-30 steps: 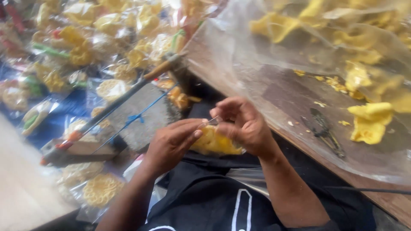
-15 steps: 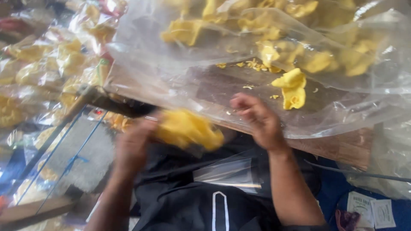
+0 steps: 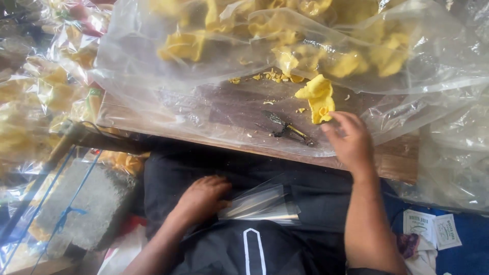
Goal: The person is manually packaging yellow snacks into small plastic bags using tongs and a heat sealer.
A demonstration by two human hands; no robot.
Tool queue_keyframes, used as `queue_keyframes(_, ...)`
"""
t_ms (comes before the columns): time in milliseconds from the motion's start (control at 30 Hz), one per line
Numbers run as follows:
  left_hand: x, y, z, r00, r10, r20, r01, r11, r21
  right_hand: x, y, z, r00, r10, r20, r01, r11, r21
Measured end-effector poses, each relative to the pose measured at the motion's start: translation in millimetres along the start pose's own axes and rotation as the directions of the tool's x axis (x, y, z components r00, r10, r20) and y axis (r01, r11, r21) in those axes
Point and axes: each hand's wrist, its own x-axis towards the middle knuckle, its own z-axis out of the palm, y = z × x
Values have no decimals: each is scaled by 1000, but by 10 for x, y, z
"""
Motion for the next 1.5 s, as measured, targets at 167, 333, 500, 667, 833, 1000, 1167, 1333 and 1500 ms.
queue_keyframes(167, 25, 9, 276, 998, 61, -3, -61, 996, 63, -43, -117, 209, 999, -16, 32, 22, 981, -191)
queue_keyframes(333, -155, 289, -261, 998, -50, 39, 58, 974, -218, -11, -96, 214, 996, 36, -76, -55, 962, -266)
queue_keyframes(500, -117, 162, -167, 996, -88, -25, 82, 979, -185, -44, 192, 109, 968, -10, -252, -23, 992, -126)
queue_keyframes(667, -122, 288, -290, 996, -37, -75, 20, 974, -227, -176, 251, -3, 972, -8, -236, -39, 980, -193)
queue_keyframes(833, 142, 496, -193, 982, 110, -154, -137, 974, -179, -91, -233, 270, 983, -171, -72, 165, 982, -87)
queue_keyframes(1000, 455, 519, 71, 985, 100, -143, -131, 965, -226, -25, -236, 826, 946, -279, 163, 314, 913, -261)
queue_keyframes(1167, 391, 457, 20, 997, 66, -46, -77, 952, -296, -48, -367, 613, 961, -243, 136, 261, 955, -141)
queue_keyframes(1333, 352, 426, 11, 999, 10, -43, -25, 931, -365, -226, -279, 18, 998, -28, 53, 23, 996, 83)
queue_keyframes(1500, 387, 573, -105, 992, 68, -102, -95, 955, -283, -632, 256, -261, 956, 293, -30, -294, 954, -62)
